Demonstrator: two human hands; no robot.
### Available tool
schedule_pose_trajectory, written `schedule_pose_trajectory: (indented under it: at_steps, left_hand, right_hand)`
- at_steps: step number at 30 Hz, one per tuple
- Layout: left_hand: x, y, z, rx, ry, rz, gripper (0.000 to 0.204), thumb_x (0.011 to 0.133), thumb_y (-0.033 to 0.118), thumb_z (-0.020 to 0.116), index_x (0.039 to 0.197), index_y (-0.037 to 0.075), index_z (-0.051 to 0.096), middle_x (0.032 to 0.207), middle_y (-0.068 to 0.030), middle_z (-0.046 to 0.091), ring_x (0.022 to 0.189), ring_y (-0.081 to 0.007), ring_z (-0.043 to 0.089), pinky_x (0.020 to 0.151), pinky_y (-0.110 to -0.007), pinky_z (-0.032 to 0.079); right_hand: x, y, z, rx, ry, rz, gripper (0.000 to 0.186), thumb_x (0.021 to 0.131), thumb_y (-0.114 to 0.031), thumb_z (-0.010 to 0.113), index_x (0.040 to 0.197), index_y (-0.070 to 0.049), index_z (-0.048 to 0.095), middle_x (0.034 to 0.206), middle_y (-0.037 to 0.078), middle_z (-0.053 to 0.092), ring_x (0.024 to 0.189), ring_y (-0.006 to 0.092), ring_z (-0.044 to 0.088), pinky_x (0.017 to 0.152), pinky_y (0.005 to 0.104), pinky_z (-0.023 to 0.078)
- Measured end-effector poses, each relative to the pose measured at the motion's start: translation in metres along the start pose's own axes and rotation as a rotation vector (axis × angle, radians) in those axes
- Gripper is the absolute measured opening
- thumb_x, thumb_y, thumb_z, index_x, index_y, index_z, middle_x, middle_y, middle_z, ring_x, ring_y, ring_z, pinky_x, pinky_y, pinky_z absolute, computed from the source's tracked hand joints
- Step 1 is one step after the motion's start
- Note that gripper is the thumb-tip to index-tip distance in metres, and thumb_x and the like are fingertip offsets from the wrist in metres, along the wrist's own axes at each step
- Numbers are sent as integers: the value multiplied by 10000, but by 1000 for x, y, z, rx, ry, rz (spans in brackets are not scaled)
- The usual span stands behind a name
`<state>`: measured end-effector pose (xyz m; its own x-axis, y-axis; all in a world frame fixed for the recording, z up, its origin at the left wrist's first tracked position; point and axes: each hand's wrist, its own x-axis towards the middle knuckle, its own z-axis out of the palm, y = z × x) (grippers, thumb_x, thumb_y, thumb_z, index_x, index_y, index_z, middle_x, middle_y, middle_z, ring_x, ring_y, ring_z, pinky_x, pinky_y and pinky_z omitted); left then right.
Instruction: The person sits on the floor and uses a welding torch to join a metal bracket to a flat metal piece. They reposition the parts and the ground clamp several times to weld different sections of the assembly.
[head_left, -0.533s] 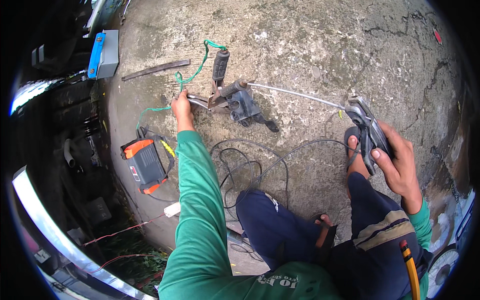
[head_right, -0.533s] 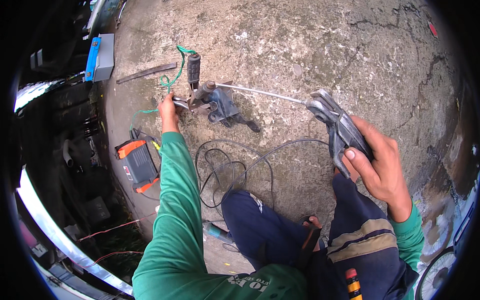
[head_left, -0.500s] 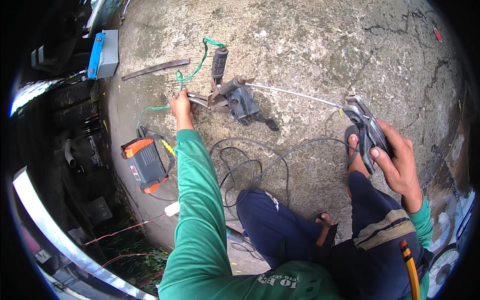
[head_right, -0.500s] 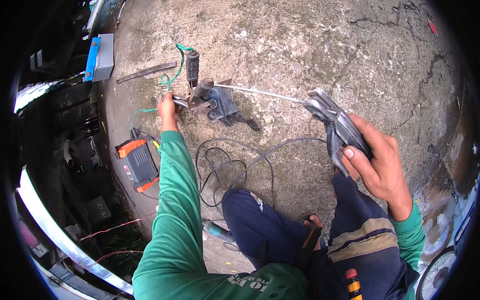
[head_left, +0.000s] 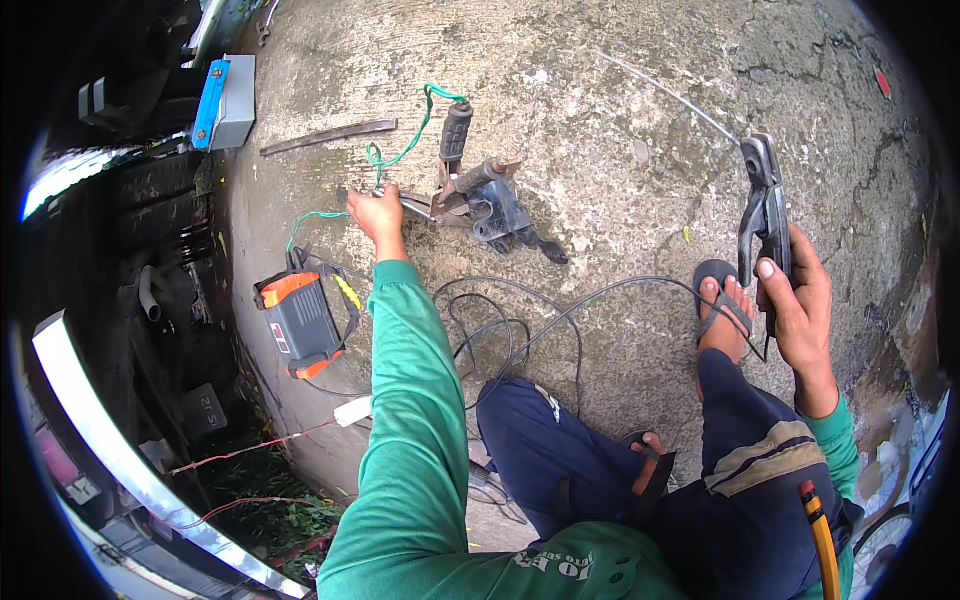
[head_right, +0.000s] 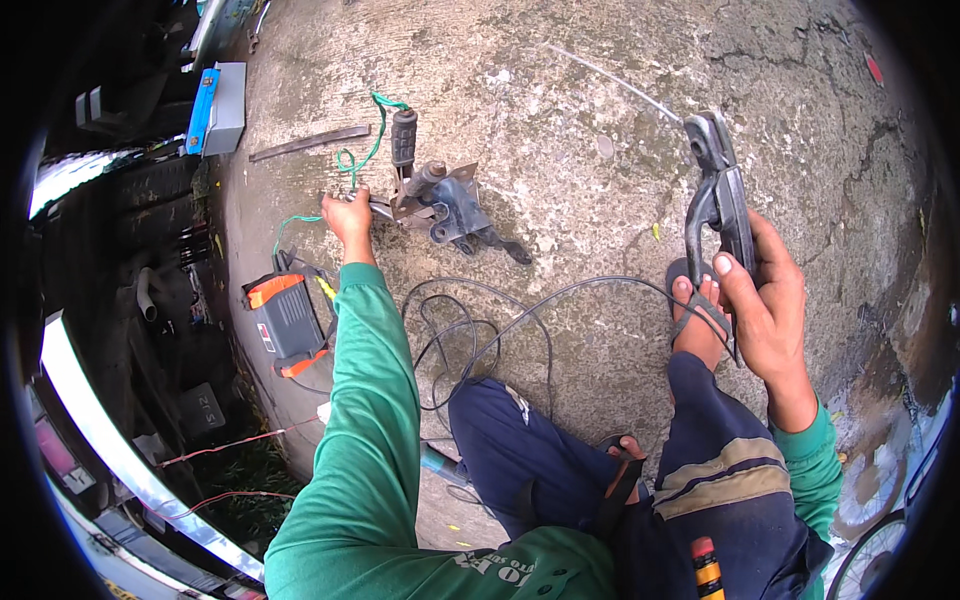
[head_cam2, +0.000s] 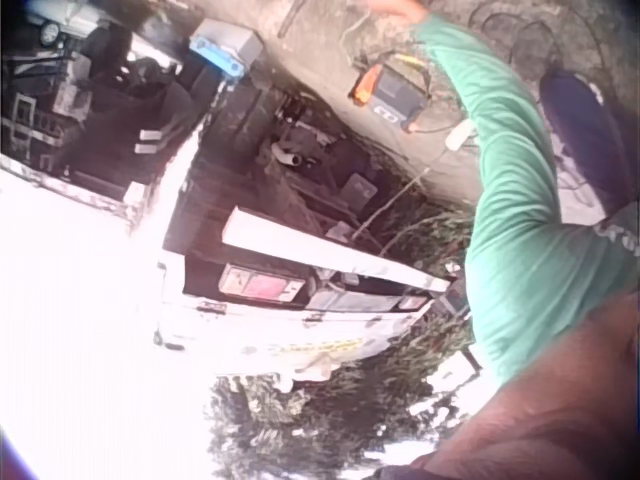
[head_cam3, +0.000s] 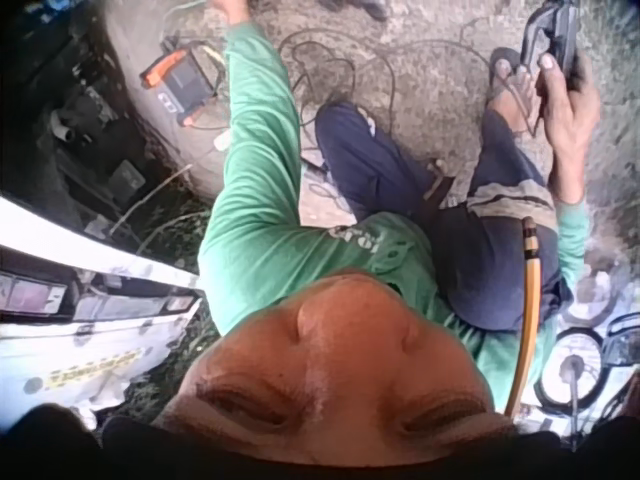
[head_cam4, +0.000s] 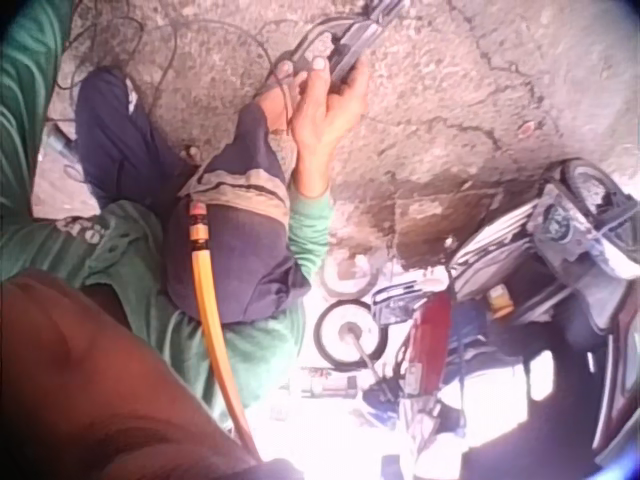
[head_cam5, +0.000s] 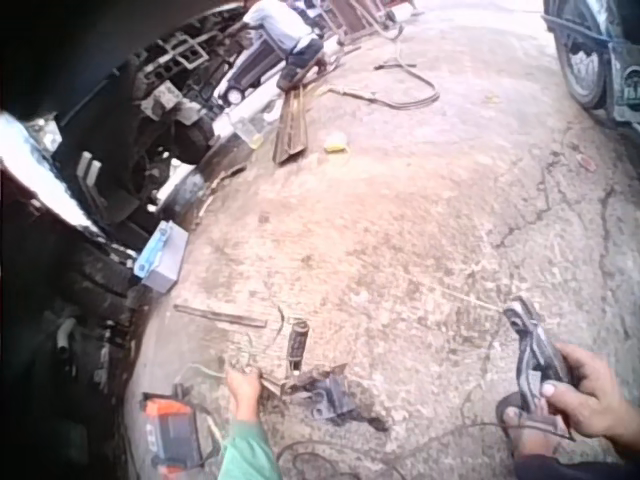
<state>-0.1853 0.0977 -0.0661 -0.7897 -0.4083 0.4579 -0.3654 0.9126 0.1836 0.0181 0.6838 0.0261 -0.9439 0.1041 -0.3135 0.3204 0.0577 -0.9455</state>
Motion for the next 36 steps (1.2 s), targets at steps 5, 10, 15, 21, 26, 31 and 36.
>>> schedule_pose_trajectory:
  at_steps: [5,10,15,21,26,31,36]
  left_hand:
    - [5,111,-77,-976,-497,124,793,758,289,887,1385,-50,540,1256,-223,689,1270,-325,607,1124,-475,421]
    - [-21,205,-137,-562,-726,648,1426,510,347,995,1632,60,163,1427,-263,541,1314,-374,559,1143,-442,414]
    - [-23,179,-155,-856,-636,446,1286,566,136,933,1620,88,199,1259,-155,556,1207,-292,612,1026,-423,525]
    - [-26,130,-171,-1391,-557,204,1136,676,50,871,1601,110,214,1342,-170,532,1274,-358,587,1073,-464,515]
    - [-40,102,-159,-1501,-466,88,1102,686,73,889,1579,135,248,1364,-171,521,1341,-392,528,1116,-521,466]
    - [-50,95,-153,-1579,-392,36,1103,674,65,882,1578,175,260,1375,-165,516,1370,-410,500,1142,-544,432]
    - [-34,107,-161,-1629,-492,127,1058,683,74,868,1565,166,292,1402,-173,517,1372,-417,501,1142,-545,434]
  right_hand:
    - [6,-8,-4,95,-27,123,488,966,-107,617,1408,69,508,1125,73,644,946,107,594,834,264,493]
    - [5,-1,10,183,-52,45,497,959,-97,615,1415,69,507,1126,59,634,956,92,579,838,253,483]
    - [0,0,7,189,-46,28,492,961,-81,616,1413,79,507,1133,71,643,980,105,587,866,260,486]
    - [-4,3,-5,200,-56,82,466,976,-75,619,1397,92,512,1123,82,653,974,110,600,859,272,495]
    - [-9,-6,0,163,-57,-26,487,986,-144,637,1395,89,515,1091,61,649,935,105,602,830,259,498]
    - [-14,-5,-3,165,-85,0,519,988,-192,649,1402,88,510,1076,53,647,920,98,601,816,251,496]
    - [-14,-3,-7,126,-98,55,525,990,-205,648,1410,77,511,1027,43,652,861,92,600,771,242,495]
